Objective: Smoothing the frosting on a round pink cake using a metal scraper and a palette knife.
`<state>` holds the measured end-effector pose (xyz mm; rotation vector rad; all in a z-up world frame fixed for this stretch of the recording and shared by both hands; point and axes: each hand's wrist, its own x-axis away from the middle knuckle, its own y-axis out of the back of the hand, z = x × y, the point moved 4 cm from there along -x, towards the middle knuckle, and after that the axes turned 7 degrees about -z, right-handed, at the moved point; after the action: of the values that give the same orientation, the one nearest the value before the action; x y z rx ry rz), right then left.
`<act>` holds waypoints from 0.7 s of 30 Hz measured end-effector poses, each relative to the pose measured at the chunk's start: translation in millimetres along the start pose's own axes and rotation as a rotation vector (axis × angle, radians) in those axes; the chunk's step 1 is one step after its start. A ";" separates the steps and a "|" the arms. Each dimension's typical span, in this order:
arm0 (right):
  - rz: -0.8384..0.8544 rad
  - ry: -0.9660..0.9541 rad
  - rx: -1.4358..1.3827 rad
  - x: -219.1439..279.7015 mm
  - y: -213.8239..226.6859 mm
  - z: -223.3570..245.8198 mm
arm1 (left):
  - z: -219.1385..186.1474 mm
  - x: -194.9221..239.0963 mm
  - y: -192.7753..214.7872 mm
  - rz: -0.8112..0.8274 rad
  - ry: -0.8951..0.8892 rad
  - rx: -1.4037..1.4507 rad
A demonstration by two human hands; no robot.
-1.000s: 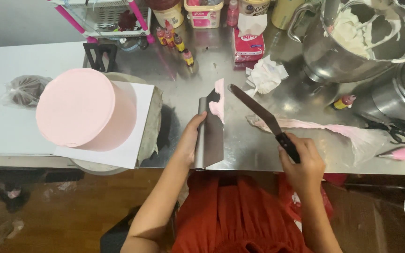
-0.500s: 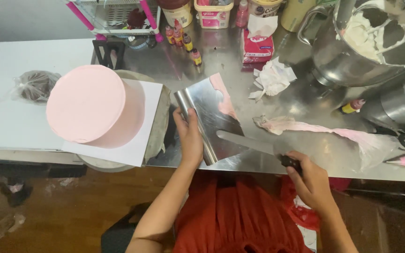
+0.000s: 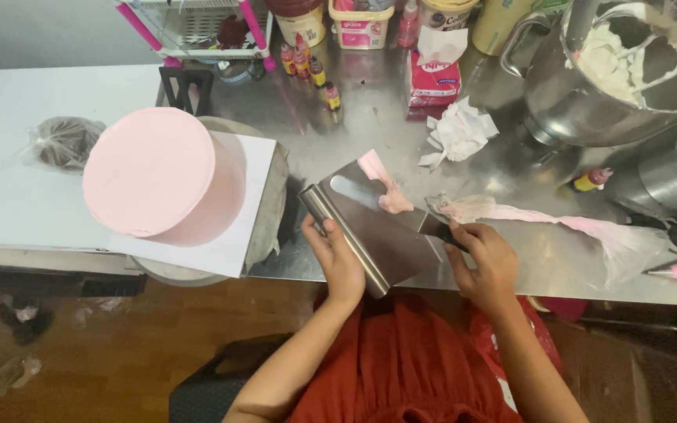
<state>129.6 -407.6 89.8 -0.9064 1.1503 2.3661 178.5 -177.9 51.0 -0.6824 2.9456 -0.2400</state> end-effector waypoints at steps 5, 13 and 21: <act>-0.050 -0.034 0.012 6.7 -7.9 -9.6 | 7.3 1.5 5.8 -0.031 0.032 0.050; -0.275 -0.020 0.259 24.4 3.5 -39.3 | 16.8 -5.9 35.5 -0.085 0.111 -0.081; -0.274 -0.049 0.483 47.2 3.3 -59.6 | 32.5 4.5 71.4 -0.120 0.311 0.033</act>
<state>116.6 -455.2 31.9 -0.7707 1.3917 1.7722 148.5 -120.8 6.2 -0.8931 3.1848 -0.4429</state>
